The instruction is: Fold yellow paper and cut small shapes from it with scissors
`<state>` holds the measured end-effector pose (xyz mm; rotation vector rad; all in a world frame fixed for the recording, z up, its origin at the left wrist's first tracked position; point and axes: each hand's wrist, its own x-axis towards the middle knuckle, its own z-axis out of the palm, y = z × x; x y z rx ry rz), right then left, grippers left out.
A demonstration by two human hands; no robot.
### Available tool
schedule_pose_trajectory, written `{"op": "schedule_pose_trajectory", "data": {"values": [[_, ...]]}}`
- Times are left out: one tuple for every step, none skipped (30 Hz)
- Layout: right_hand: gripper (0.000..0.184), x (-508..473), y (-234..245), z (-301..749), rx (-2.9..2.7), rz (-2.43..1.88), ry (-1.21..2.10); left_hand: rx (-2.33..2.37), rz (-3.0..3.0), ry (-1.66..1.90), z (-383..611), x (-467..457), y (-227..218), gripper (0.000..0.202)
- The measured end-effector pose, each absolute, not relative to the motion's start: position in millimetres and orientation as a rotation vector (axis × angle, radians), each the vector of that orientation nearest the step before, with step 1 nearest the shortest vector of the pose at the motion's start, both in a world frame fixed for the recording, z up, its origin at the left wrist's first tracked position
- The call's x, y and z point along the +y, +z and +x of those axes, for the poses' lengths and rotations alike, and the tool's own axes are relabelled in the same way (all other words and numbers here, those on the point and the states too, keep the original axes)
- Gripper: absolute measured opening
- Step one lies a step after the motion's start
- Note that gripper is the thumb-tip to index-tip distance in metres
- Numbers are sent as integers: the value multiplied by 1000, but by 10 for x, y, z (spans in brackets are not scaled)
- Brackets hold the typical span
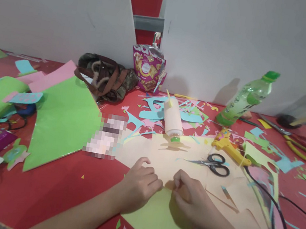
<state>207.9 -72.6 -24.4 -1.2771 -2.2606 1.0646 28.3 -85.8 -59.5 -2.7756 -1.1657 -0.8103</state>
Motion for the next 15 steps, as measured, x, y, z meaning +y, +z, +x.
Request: {"op": "schedule_pose_trajectory", "data": {"values": [[20, -716, -245, 2094, -2263, -1289, 1066, -1166, -2771, -819, 275, -851, -592, 19], [20, -704, -248, 2111, -2264, -1305, 1063, -1179, -2765, -825, 264, -843, -588, 19], [20, -691, -254, 2131, -2264, -1320, 1058, -1199, -2758, -831, 249, -832, -582, 19], [19, -676, -259, 2152, -2263, -1331, 1050, -1225, -2749, -837, 232, -819, -575, 20], [20, -660, -263, 2173, -2260, -1340, 1041, -1249, -2741, -844, 212, -805, -567, 20], [20, -644, -265, 2194, -2253, -1349, 1035, -1270, -2731, -853, 192, -790, -557, 20], [20, -628, -264, 2213, -2244, -1359, 1030, -1285, -2716, -868, 172, -775, -547, 20], [20, -613, -261, 2231, -2232, -1370, 1021, -1293, -2696, -888, 153, -760, -537, 20], [20, -599, -257, 2247, -2217, -1383, 1014, -1298, -2676, -910, 135, -745, -529, 19], [19, -585, -254, 2263, -2202, -1393, 1012, -1310, -2656, -925, 117, -730, -522, 18], [19, -571, -254, 2278, -2184, -1395, 1018, -1324, -2636, -939, 97, -716, -518, 17], [19, -556, -259, 2294, -2161, -1397, 1026, -1342, -2616, -952, 76, -700, -517, 17], [19, -540, -269, 2311, -2137, -1402, 1035, -1358, -2595, -968, 52, -684, -519, 17], [19, -523, -284, 2329, -2104, -1408, 1045, -1375, -2571, -990, 27, -668, -523, 17], [18, -506, -302, 2345, -2064, -1422, 1052, -1390, -2543, -1015, 2, -652, -528, 18]]}}
